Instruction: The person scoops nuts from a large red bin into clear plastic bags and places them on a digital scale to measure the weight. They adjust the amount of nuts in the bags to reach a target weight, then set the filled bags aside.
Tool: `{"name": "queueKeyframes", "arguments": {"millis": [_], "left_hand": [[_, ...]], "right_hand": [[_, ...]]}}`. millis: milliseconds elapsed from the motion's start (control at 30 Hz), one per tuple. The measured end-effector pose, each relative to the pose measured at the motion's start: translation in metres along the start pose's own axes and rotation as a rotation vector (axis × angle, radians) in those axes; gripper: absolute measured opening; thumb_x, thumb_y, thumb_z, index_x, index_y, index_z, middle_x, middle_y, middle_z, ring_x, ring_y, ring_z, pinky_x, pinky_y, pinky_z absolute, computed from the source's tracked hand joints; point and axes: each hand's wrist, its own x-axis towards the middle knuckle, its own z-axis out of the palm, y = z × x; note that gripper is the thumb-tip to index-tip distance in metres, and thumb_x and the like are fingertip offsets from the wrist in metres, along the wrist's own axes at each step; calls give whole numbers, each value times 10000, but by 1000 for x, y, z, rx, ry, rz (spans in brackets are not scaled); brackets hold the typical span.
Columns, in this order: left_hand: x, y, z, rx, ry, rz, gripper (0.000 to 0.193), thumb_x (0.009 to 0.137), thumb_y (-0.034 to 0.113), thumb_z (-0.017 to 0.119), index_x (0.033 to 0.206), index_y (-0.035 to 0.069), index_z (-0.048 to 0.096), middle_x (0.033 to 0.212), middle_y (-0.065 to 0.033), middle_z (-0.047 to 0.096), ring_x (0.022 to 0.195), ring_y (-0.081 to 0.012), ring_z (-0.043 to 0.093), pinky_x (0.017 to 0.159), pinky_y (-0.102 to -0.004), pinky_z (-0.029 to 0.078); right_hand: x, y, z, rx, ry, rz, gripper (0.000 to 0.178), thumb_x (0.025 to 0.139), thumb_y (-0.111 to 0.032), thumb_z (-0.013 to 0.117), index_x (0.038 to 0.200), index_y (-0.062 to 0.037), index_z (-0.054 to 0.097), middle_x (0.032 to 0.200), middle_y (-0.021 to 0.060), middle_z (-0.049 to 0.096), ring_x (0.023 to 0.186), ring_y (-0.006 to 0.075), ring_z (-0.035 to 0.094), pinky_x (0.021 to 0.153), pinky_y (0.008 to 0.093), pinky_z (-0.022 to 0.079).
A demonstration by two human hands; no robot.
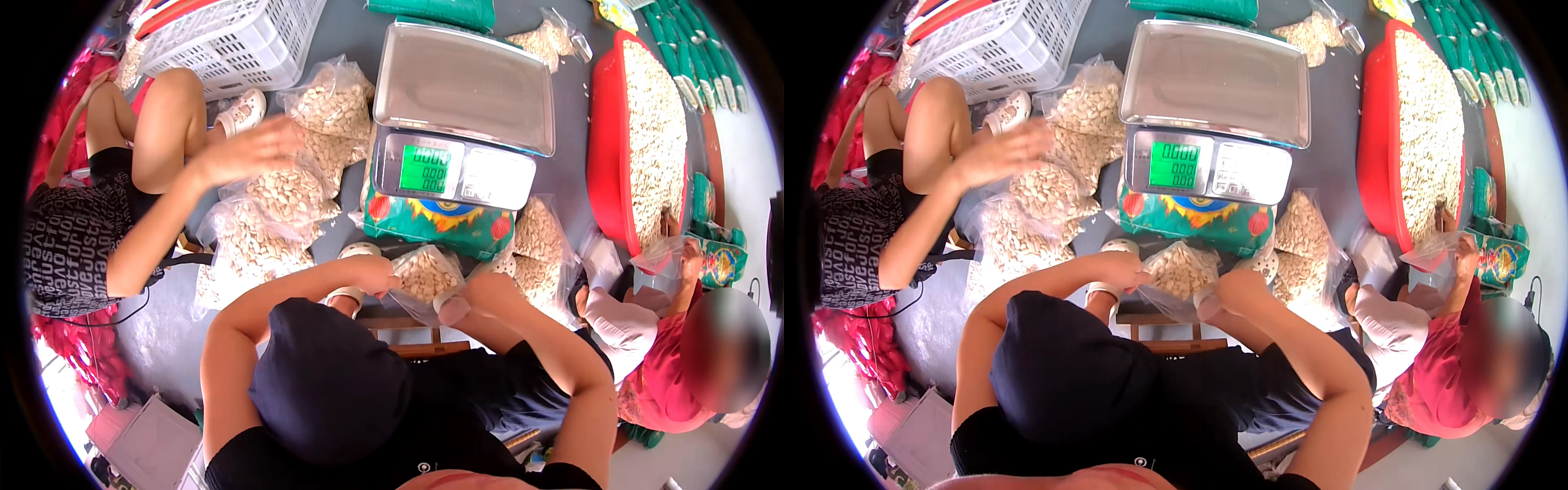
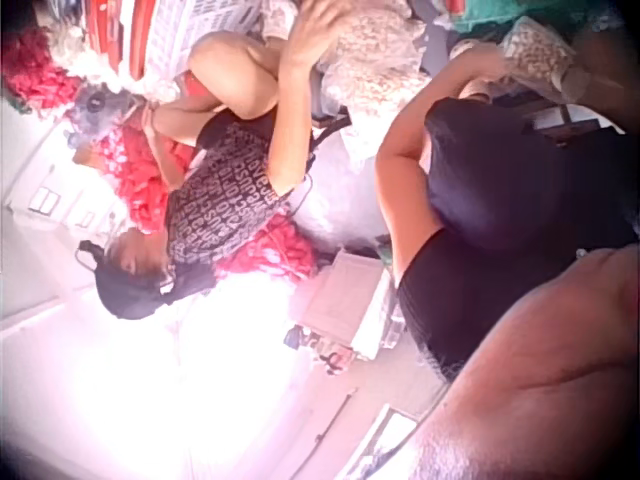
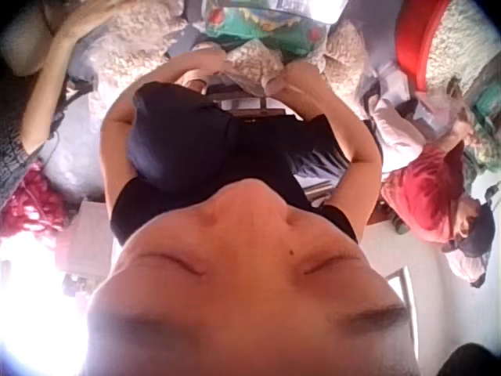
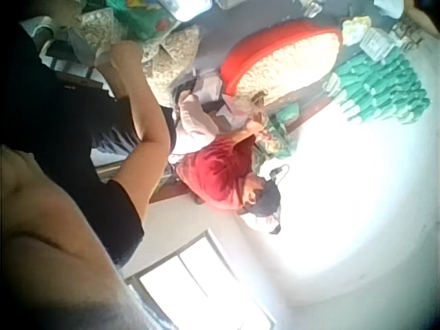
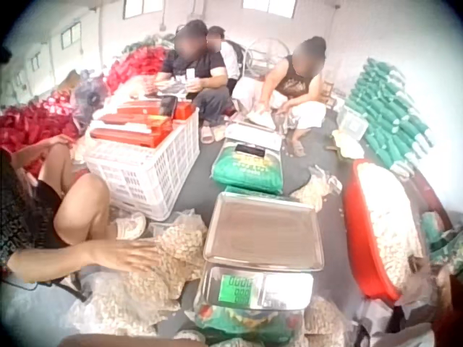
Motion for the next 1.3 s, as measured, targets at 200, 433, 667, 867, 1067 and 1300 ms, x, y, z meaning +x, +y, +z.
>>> {"name": "queueKeyframes", "arguments": {"millis": [200,433,667,867,1067,1300], "left_hand": [[-106,89,-94,-229,383,244,417,910,360,526,672,50,671,569,-59,605,540,-159,587,549,-308,470],[-147,167,-170,-458,871,367,413,883,321,641,580,48,578,474,6,519,422,-35,462,393,-204,337],[-89,140,-239,-835,1054,445,515,920,414,546,519,111,436,438,18,376,422,-79,338,422,-247,293],[-63,36,-122,-923,490,304,468,932,374,539,564,92,475,494,17,439,437,-62,399,405,-230,297],[-73,-14,-17,-960,35,218,399,928,313,564,641,37,583,570,9,533,497,-64,461,453,-221,366],[-65,-34,-1,-916,37,57,373,934,306,547,680,40,611,643,2,589,597,-59,502,560,-226,413]], "right_hand": [[-68,51,-125,242,266,-269,273,897,-284,535,755,-63,607,617,44,575,578,201,578,528,353,457],[-118,38,-235,1184,714,-133,360,919,-272,576,627,-82,490,507,-21,452,397,64,385,371,224,279],[-8,47,-260,1557,735,-183,359,913,-307,584,659,-83,465,507,-13,403,397,85,348,382,244,254],[41,23,-143,1040,-190,-148,446,938,-443,472,775,-50,604,578,59,556,489,102,506,406,233,334],[107,-21,76,76,-15,-204,356,830,-425,600,874,-88,705,840,135,689,782,274,672,638,407,519],[172,-58,134,-19,117,-149,244,780,-332,627,811,-112,728,804,83,699,786,285,681,677,419,531]]}}
